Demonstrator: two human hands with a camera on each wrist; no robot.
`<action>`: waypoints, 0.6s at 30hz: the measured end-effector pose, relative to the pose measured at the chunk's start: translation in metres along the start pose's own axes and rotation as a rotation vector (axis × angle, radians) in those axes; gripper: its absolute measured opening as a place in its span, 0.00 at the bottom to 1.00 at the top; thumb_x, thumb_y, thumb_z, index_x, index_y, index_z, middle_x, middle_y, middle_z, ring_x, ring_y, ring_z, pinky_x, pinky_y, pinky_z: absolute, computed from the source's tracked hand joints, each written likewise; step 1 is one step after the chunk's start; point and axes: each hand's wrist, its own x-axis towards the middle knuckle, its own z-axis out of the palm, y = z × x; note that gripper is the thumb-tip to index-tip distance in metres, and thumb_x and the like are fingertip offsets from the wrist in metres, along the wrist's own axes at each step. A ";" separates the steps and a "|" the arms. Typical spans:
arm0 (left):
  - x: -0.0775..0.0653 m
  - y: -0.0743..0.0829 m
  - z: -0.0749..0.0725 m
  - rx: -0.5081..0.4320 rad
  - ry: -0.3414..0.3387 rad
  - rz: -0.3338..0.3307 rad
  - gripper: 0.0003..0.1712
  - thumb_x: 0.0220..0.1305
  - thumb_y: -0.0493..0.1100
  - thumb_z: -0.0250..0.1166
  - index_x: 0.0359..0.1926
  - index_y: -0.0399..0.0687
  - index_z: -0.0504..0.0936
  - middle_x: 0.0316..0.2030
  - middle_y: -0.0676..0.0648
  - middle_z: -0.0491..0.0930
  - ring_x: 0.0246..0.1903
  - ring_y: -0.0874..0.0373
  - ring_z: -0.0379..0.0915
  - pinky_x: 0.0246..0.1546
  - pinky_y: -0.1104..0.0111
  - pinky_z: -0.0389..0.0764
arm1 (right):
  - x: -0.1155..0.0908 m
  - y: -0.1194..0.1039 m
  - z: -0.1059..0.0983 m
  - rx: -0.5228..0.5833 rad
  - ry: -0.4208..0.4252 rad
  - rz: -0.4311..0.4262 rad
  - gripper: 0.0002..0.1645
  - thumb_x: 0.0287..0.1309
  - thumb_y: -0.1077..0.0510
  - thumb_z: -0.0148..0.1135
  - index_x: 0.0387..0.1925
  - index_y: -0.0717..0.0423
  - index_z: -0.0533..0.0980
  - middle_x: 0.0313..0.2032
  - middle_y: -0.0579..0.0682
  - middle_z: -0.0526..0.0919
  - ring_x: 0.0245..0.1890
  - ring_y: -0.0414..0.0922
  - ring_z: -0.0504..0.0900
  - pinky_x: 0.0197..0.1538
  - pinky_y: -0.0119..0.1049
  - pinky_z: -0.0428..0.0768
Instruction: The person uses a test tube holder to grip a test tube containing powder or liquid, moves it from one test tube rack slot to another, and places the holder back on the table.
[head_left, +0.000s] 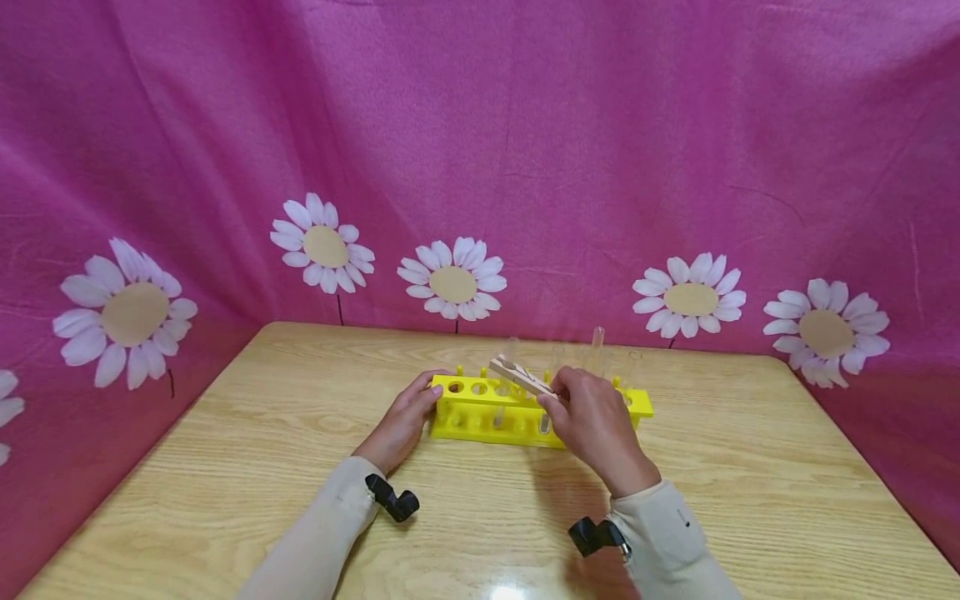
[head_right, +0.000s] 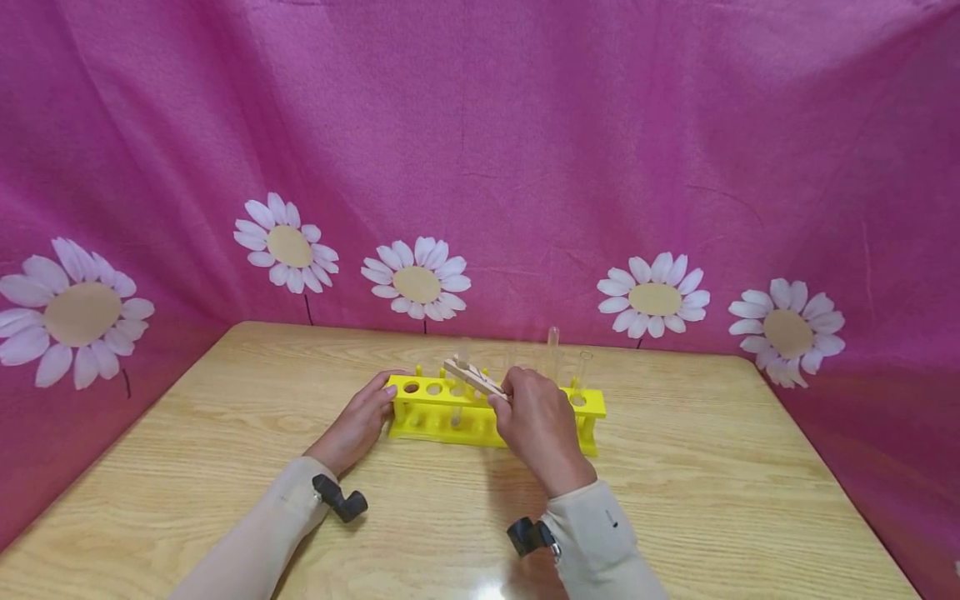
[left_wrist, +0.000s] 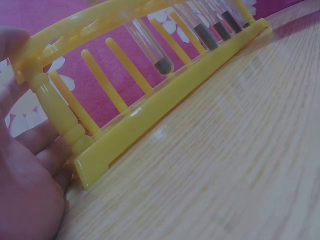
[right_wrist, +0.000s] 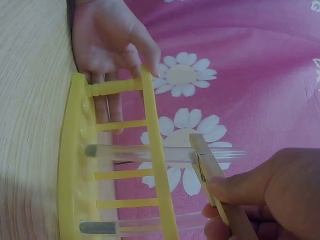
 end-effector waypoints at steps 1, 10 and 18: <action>0.000 0.000 0.000 0.000 0.000 0.001 0.24 0.72 0.51 0.52 0.63 0.45 0.67 0.64 0.45 0.63 0.67 0.51 0.50 0.67 0.54 0.47 | 0.000 0.000 0.000 -0.004 0.005 -0.006 0.10 0.56 0.55 0.69 0.28 0.56 0.76 0.21 0.46 0.74 0.21 0.44 0.69 0.26 0.36 0.67; 0.000 -0.001 -0.001 0.006 0.011 -0.009 0.27 0.71 0.53 0.53 0.64 0.44 0.66 0.64 0.43 0.63 0.68 0.51 0.49 0.69 0.52 0.46 | 0.000 -0.001 -0.001 -0.014 0.007 -0.008 0.10 0.55 0.55 0.70 0.28 0.55 0.76 0.22 0.46 0.74 0.22 0.45 0.69 0.27 0.37 0.68; 0.001 -0.002 -0.001 0.003 0.004 0.000 0.24 0.72 0.51 0.53 0.62 0.45 0.68 0.66 0.46 0.61 0.67 0.51 0.50 0.68 0.53 0.46 | -0.002 -0.003 -0.003 -0.044 0.034 -0.046 0.11 0.54 0.55 0.70 0.28 0.54 0.76 0.22 0.45 0.73 0.21 0.44 0.68 0.27 0.37 0.67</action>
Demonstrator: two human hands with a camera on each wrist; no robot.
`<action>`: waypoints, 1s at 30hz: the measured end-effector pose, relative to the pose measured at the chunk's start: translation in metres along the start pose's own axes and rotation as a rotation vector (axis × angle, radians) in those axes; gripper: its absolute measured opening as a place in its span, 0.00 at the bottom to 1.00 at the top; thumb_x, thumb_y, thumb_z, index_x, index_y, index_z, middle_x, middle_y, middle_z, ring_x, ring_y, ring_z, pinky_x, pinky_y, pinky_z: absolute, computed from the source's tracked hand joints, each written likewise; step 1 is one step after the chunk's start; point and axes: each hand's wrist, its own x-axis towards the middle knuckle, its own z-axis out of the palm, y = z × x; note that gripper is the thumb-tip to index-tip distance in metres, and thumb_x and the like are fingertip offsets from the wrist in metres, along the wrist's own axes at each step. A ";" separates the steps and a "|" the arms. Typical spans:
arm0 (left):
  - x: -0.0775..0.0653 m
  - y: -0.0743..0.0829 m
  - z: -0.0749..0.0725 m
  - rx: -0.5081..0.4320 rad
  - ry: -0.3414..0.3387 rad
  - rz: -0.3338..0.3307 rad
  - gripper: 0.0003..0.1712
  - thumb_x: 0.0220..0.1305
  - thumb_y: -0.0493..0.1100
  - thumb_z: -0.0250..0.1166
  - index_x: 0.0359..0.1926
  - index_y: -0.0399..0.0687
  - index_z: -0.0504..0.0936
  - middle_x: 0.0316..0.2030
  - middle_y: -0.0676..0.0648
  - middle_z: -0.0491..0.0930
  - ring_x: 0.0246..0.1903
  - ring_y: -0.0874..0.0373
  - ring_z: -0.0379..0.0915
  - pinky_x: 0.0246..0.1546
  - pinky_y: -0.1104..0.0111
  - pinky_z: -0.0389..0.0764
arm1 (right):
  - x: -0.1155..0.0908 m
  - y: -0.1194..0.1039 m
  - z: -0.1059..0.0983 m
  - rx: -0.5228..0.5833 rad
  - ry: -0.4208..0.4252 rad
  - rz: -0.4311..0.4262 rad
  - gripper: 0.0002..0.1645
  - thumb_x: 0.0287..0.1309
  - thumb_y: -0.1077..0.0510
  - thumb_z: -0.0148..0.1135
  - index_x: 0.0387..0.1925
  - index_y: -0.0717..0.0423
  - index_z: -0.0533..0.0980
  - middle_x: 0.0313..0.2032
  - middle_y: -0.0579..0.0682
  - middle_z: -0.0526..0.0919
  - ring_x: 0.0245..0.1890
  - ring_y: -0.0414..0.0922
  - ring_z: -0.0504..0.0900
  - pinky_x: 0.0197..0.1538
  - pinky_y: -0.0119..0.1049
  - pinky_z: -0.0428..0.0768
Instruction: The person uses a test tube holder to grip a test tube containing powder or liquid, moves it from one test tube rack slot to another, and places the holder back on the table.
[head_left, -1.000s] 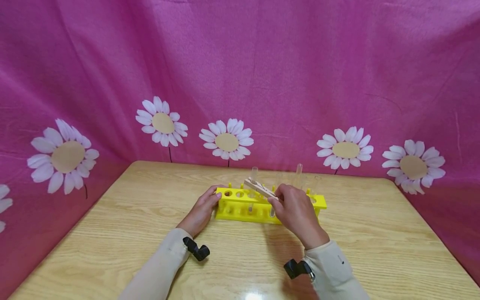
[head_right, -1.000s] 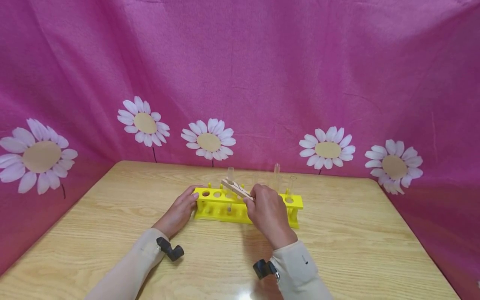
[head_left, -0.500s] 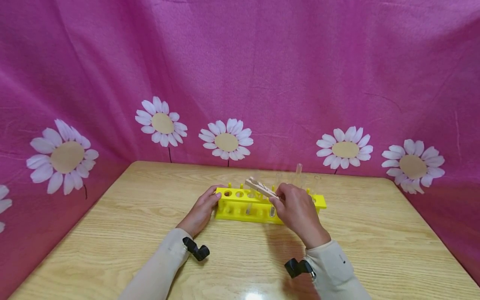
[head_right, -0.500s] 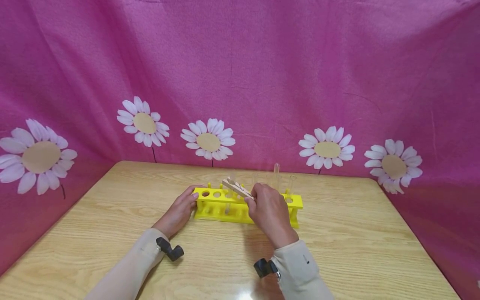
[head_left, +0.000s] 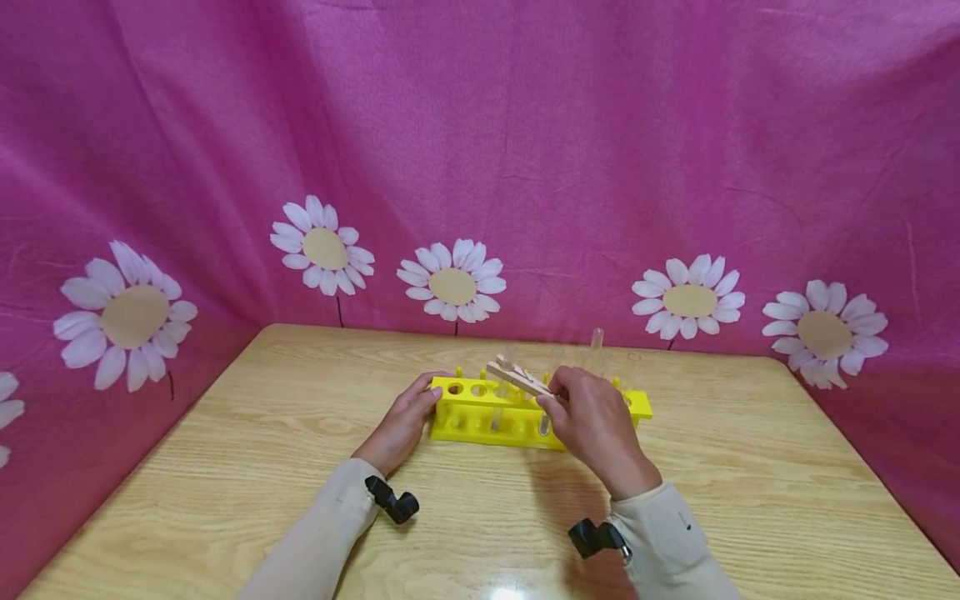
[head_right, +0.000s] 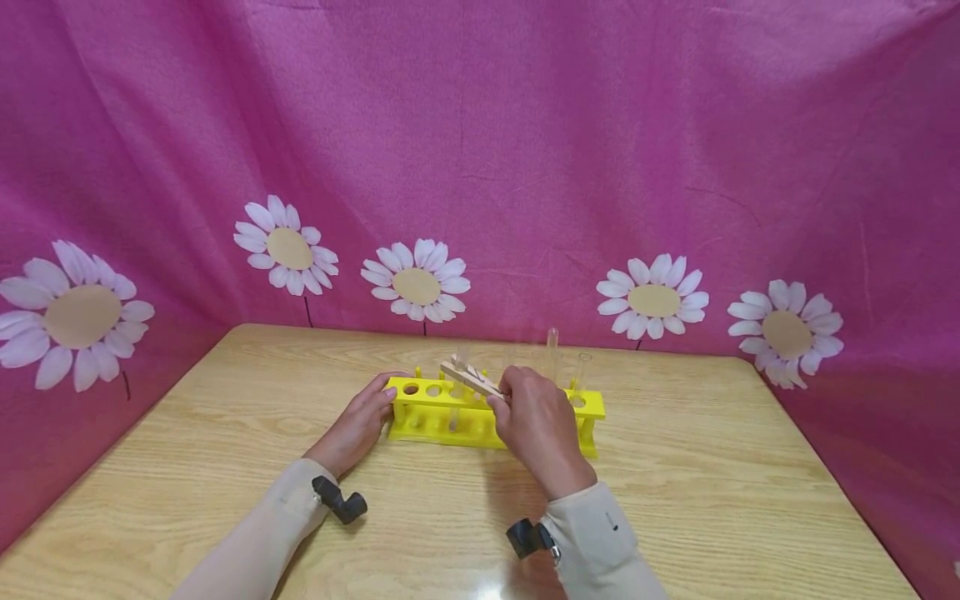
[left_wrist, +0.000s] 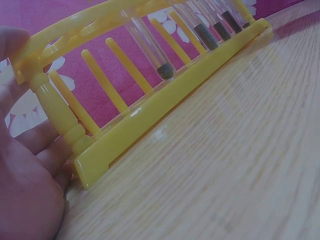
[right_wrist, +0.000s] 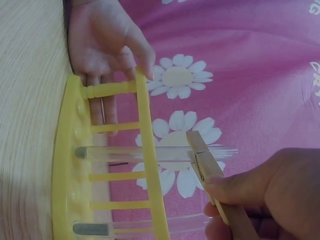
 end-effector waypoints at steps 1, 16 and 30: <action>0.000 0.000 0.000 0.000 0.001 0.001 0.24 0.72 0.51 0.53 0.62 0.45 0.69 0.66 0.46 0.61 0.67 0.51 0.50 0.68 0.53 0.47 | 0.000 0.000 0.000 -0.005 0.007 -0.006 0.11 0.54 0.56 0.71 0.27 0.54 0.76 0.22 0.45 0.73 0.21 0.44 0.68 0.27 0.37 0.67; 0.000 0.000 -0.001 0.002 -0.002 -0.002 0.24 0.72 0.51 0.52 0.63 0.44 0.68 0.68 0.43 0.59 0.67 0.50 0.51 0.69 0.54 0.46 | 0.000 -0.001 -0.001 -0.010 0.004 0.008 0.11 0.54 0.56 0.71 0.29 0.56 0.76 0.23 0.47 0.75 0.21 0.44 0.68 0.27 0.37 0.67; -0.001 0.001 0.000 0.011 -0.017 0.013 0.23 0.72 0.50 0.52 0.62 0.45 0.68 0.65 0.46 0.63 0.67 0.52 0.51 0.67 0.55 0.48 | -0.001 0.000 -0.003 0.029 0.026 -0.012 0.10 0.54 0.56 0.71 0.27 0.55 0.76 0.21 0.45 0.74 0.20 0.43 0.68 0.25 0.36 0.67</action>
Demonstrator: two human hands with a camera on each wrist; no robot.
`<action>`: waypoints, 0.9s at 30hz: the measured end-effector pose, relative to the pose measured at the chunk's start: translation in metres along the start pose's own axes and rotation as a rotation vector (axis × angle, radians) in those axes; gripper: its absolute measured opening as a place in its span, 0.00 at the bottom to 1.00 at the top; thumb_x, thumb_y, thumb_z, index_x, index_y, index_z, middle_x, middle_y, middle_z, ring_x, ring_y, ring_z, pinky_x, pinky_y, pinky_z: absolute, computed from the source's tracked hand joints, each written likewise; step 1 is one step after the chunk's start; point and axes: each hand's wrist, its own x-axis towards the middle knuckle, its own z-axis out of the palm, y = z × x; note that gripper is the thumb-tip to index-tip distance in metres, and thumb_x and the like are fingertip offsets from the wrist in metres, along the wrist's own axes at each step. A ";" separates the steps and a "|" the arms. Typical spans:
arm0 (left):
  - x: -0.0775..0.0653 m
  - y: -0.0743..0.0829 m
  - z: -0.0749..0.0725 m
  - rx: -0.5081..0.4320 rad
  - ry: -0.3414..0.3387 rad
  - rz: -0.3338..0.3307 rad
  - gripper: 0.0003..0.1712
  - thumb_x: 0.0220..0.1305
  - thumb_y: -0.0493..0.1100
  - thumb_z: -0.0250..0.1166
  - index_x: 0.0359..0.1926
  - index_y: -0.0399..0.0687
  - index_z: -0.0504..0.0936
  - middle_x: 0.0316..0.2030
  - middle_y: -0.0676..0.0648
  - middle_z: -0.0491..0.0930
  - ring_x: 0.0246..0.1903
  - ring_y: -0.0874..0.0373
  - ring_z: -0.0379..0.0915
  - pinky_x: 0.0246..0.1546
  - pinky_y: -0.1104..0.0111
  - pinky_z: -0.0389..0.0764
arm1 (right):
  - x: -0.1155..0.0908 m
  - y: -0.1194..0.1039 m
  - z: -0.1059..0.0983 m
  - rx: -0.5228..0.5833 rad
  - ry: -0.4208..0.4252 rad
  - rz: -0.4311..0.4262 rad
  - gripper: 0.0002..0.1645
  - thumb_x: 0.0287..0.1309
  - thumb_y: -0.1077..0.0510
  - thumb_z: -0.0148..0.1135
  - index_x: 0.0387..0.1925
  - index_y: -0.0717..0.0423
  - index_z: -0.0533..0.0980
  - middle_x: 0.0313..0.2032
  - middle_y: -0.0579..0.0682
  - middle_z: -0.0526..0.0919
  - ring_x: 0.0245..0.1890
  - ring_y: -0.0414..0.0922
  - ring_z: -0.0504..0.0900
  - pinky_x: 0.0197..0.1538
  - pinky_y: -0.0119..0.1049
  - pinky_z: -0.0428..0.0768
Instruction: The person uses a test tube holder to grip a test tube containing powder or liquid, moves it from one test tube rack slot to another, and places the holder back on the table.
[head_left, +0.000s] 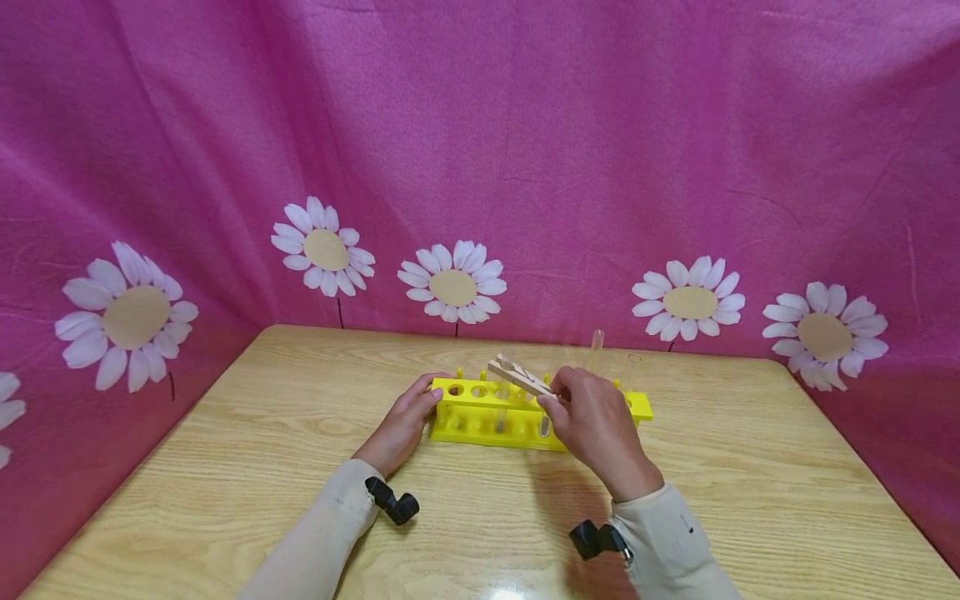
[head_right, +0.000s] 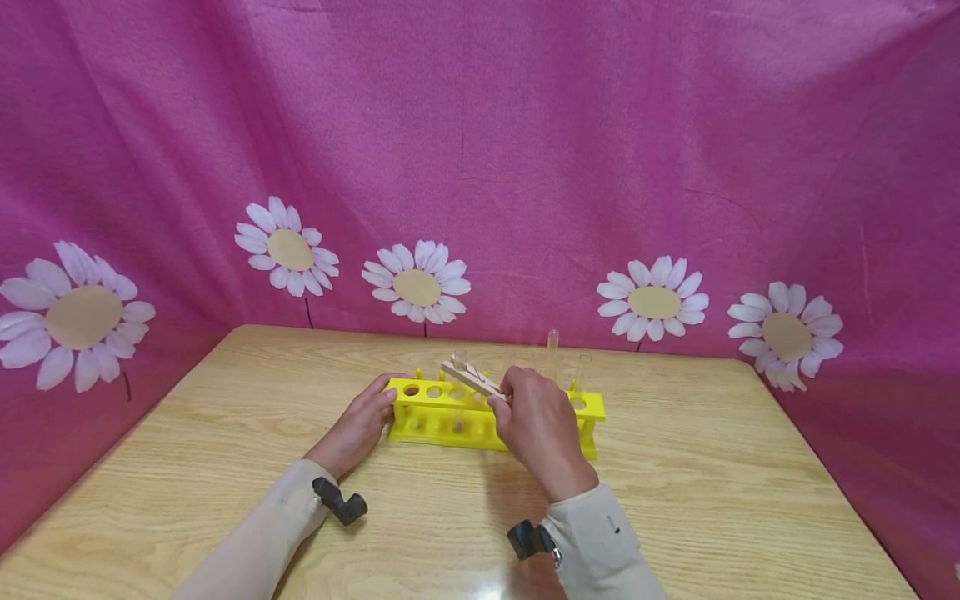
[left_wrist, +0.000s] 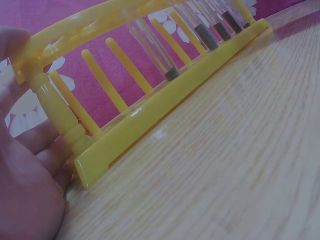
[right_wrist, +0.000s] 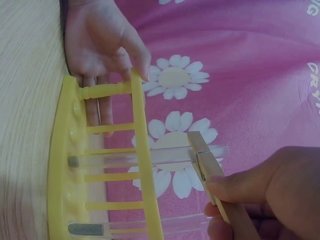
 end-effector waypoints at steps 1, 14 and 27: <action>0.000 0.000 0.000 0.000 0.000 0.001 0.23 0.73 0.50 0.52 0.62 0.45 0.68 0.65 0.46 0.63 0.67 0.52 0.51 0.67 0.55 0.48 | 0.000 0.000 0.000 0.003 0.004 -0.003 0.10 0.54 0.57 0.70 0.27 0.55 0.76 0.21 0.45 0.74 0.20 0.43 0.68 0.25 0.36 0.67; -0.002 0.002 0.000 -0.003 -0.003 -0.026 0.28 0.72 0.52 0.52 0.66 0.42 0.64 0.65 0.44 0.62 0.68 0.52 0.52 0.69 0.56 0.48 | 0.000 -0.001 -0.004 0.041 0.048 0.023 0.08 0.56 0.57 0.69 0.29 0.55 0.78 0.22 0.47 0.74 0.22 0.45 0.69 0.26 0.36 0.69; -0.002 0.001 -0.001 -0.017 -0.006 -0.030 0.30 0.71 0.53 0.54 0.67 0.43 0.63 0.66 0.45 0.61 0.68 0.51 0.52 0.69 0.57 0.47 | 0.001 -0.003 -0.006 0.073 0.091 0.046 0.08 0.56 0.57 0.69 0.31 0.56 0.78 0.24 0.48 0.75 0.22 0.45 0.69 0.26 0.36 0.70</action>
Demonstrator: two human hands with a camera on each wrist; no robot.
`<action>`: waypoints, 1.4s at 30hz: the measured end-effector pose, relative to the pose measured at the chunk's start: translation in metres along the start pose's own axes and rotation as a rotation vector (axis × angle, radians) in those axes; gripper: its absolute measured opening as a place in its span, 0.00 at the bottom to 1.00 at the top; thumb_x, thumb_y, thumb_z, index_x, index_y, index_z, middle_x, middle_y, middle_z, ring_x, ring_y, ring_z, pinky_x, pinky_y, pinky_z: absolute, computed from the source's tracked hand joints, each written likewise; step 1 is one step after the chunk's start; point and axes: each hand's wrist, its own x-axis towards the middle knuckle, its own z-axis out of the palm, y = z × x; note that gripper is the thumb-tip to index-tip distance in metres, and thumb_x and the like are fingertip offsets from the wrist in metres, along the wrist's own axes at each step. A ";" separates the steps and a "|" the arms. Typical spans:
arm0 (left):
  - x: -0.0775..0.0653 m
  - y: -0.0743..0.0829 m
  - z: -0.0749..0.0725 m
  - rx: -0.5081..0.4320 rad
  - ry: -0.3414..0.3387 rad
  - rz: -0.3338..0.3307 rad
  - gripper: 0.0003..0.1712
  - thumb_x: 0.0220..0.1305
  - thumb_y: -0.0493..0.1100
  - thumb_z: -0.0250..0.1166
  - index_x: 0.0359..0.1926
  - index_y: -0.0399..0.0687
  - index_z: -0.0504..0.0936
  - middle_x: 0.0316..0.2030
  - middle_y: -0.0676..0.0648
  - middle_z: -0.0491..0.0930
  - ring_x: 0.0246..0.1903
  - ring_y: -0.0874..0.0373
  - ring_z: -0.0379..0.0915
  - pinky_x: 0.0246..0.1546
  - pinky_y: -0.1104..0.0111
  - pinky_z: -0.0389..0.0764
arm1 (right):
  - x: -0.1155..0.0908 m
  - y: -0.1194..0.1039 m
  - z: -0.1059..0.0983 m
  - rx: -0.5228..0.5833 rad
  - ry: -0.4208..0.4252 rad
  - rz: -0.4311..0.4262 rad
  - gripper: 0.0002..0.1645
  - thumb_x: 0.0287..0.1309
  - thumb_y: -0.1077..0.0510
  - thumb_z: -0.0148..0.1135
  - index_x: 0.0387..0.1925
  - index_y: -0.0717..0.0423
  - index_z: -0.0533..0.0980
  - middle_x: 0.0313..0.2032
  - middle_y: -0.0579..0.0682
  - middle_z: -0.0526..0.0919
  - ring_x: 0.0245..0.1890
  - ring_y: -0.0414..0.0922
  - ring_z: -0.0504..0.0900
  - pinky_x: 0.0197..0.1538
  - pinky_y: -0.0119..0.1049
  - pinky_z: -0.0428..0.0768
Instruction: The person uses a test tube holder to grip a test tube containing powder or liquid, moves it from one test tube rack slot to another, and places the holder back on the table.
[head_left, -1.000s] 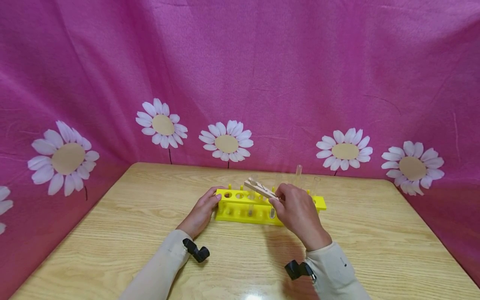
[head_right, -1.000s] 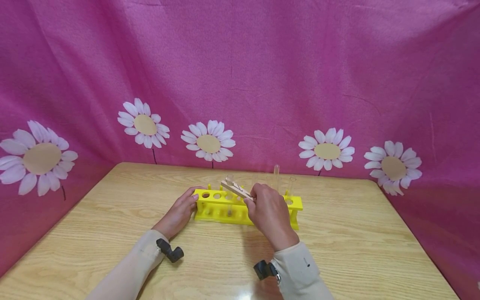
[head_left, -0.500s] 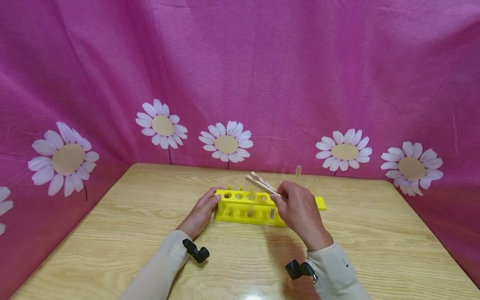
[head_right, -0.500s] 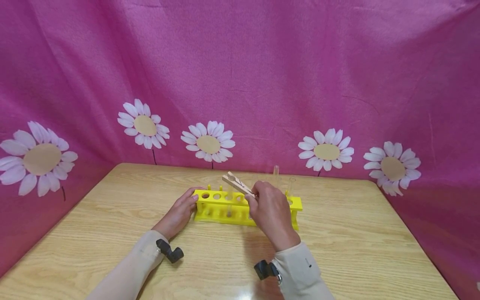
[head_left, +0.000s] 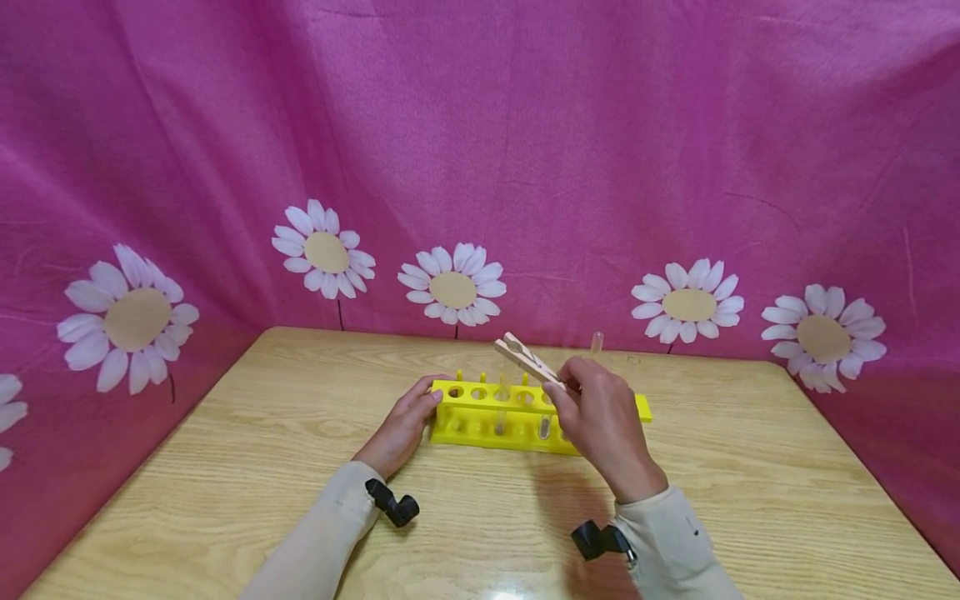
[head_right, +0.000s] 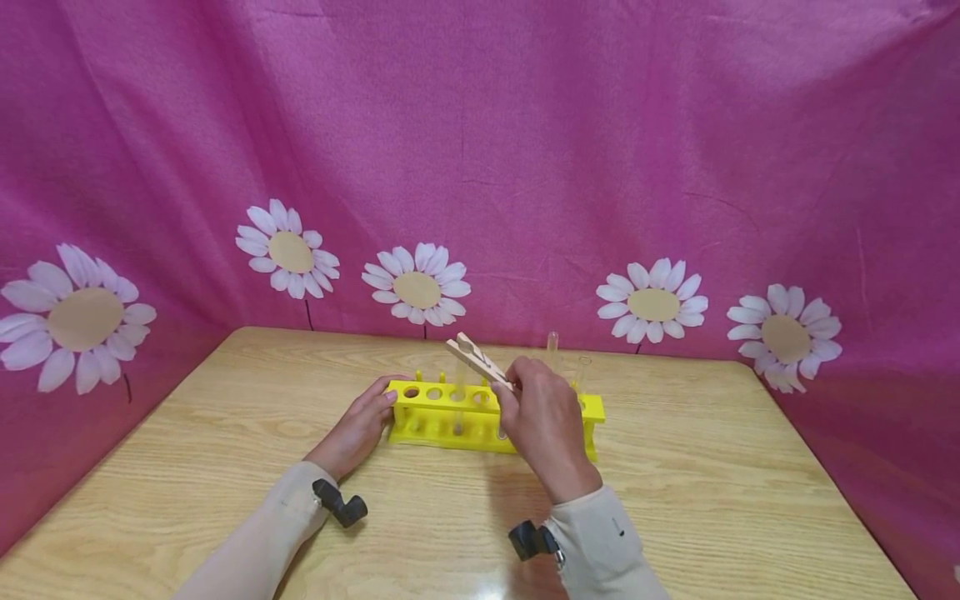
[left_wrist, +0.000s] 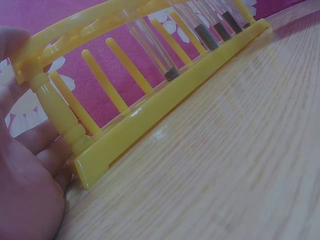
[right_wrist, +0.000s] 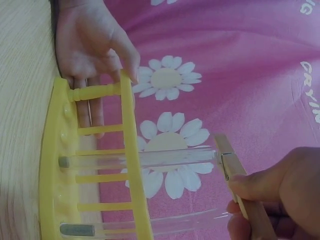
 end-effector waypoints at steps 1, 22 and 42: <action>0.000 0.000 0.000 0.002 -0.001 0.000 0.30 0.71 0.53 0.54 0.67 0.43 0.63 0.66 0.45 0.61 0.68 0.51 0.52 0.69 0.57 0.47 | 0.000 0.000 0.000 0.001 0.006 0.000 0.08 0.56 0.57 0.69 0.31 0.56 0.78 0.24 0.48 0.75 0.22 0.45 0.69 0.26 0.36 0.70; -0.001 -0.001 -0.003 0.007 -0.009 0.029 0.24 0.73 0.51 0.51 0.64 0.44 0.66 0.66 0.44 0.62 0.68 0.50 0.52 0.68 0.55 0.48 | 0.000 -0.003 -0.011 0.008 0.045 0.039 0.10 0.57 0.57 0.69 0.34 0.58 0.76 0.25 0.51 0.74 0.25 0.47 0.68 0.27 0.37 0.68; 0.002 -0.003 -0.002 -0.002 -0.031 0.028 0.25 0.74 0.51 0.50 0.65 0.45 0.65 0.65 0.42 0.62 0.69 0.50 0.49 0.70 0.55 0.44 | -0.015 0.012 -0.056 -0.003 0.059 0.100 0.14 0.59 0.58 0.66 0.45 0.59 0.76 0.28 0.54 0.74 0.25 0.48 0.69 0.23 0.37 0.69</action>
